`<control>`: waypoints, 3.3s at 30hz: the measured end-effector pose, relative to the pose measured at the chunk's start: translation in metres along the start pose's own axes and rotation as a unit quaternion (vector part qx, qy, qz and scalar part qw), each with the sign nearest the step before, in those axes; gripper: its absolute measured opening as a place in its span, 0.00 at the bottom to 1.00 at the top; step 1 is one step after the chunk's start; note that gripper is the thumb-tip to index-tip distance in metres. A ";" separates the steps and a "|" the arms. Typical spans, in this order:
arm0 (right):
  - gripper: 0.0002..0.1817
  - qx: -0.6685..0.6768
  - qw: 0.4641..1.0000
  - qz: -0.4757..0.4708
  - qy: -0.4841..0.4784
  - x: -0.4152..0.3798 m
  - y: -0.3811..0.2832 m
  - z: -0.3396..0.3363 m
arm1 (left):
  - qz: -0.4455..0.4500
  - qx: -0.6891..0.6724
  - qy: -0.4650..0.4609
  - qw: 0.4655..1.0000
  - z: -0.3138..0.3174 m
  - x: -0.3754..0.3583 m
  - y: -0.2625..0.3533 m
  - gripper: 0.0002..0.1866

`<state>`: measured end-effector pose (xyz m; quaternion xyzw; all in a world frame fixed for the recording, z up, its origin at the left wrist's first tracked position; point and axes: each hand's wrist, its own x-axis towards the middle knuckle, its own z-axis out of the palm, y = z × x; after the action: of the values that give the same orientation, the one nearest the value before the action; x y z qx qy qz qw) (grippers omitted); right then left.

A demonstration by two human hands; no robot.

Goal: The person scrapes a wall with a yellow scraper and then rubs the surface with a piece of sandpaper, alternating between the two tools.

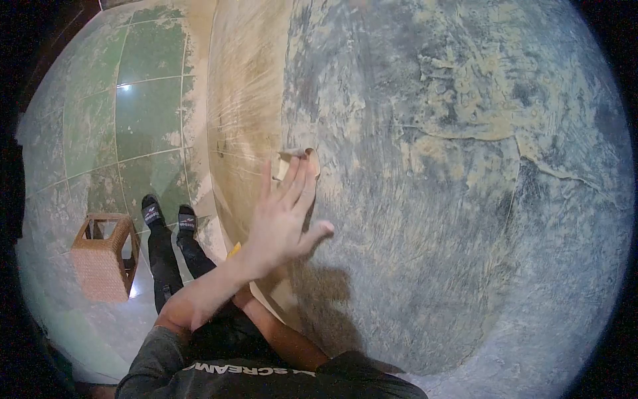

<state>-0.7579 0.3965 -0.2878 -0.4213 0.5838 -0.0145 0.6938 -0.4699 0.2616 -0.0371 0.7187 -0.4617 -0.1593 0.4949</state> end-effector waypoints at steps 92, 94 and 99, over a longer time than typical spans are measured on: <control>0.27 0.223 0.952 0.202 -0.057 -0.006 -0.048 0.003 | -0.035 -0.102 0.020 0.994 0.020 -0.006 -0.021 0.40; 0.26 0.225 0.946 0.122 -0.201 -0.007 -0.048 -0.002 | -0.051 -0.034 0.069 0.996 0.010 0.033 -0.036 0.40; 0.23 0.164 0.965 0.203 -0.035 -0.006 -0.030 -0.011 | -0.043 -0.157 0.112 0.980 0.020 0.019 -0.017 0.41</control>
<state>-0.7545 0.3741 -0.2646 -0.1751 0.6223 0.0460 0.7616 -0.4649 0.2362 -0.0569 0.6646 -0.3414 -0.1691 0.6428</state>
